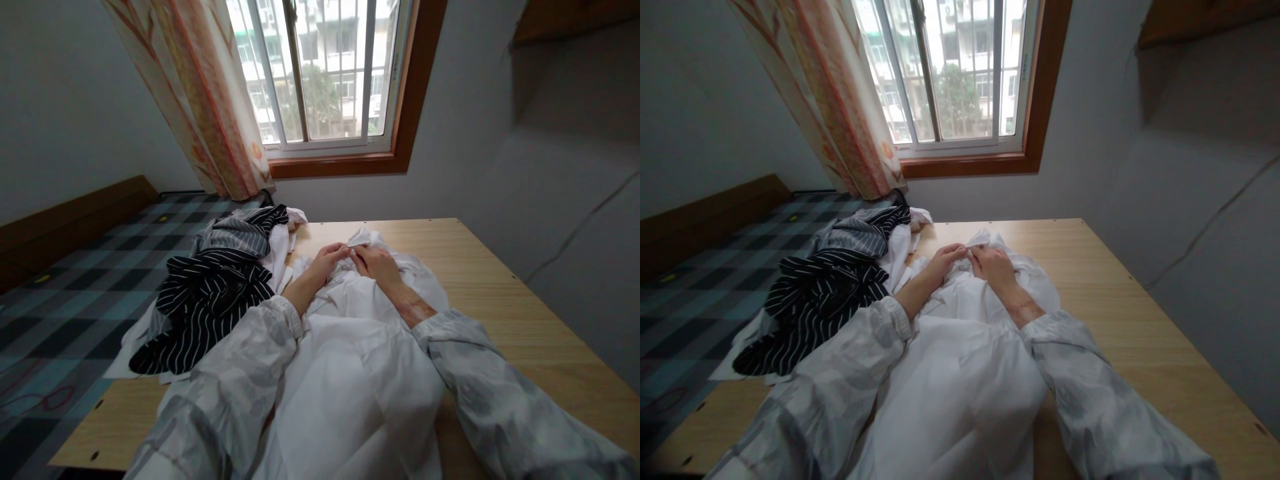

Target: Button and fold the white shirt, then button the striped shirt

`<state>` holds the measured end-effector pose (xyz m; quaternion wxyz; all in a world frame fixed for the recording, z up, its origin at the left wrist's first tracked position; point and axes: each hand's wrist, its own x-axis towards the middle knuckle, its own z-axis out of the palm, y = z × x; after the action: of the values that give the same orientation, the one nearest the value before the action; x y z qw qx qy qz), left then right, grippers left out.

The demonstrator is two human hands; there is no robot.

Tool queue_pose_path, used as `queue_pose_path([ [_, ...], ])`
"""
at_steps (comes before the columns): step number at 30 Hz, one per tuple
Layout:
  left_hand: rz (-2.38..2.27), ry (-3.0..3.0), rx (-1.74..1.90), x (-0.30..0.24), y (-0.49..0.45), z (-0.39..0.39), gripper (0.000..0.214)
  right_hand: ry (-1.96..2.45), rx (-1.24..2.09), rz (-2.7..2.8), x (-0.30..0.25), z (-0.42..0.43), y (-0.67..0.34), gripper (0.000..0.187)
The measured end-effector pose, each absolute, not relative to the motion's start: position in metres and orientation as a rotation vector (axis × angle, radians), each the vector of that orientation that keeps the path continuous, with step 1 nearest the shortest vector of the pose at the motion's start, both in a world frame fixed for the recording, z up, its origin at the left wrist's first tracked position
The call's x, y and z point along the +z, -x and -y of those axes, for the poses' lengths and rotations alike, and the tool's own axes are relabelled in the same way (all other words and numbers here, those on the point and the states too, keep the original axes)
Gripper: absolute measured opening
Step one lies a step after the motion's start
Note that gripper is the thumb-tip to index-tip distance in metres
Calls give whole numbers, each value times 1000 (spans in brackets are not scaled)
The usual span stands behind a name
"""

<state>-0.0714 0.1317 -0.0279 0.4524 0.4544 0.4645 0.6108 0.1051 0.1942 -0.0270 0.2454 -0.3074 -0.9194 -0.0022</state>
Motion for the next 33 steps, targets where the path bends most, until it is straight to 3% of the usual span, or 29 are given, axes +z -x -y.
queue_pose_path([
  [21,-1070,-1007,1484,-23,73,-132,37,843,-202,2576,-26,-193,-101,38],
  [33,-1145,-1189,1509,-25,72,-129,49,873,-22,2474,-26,-187,-106,37],
])
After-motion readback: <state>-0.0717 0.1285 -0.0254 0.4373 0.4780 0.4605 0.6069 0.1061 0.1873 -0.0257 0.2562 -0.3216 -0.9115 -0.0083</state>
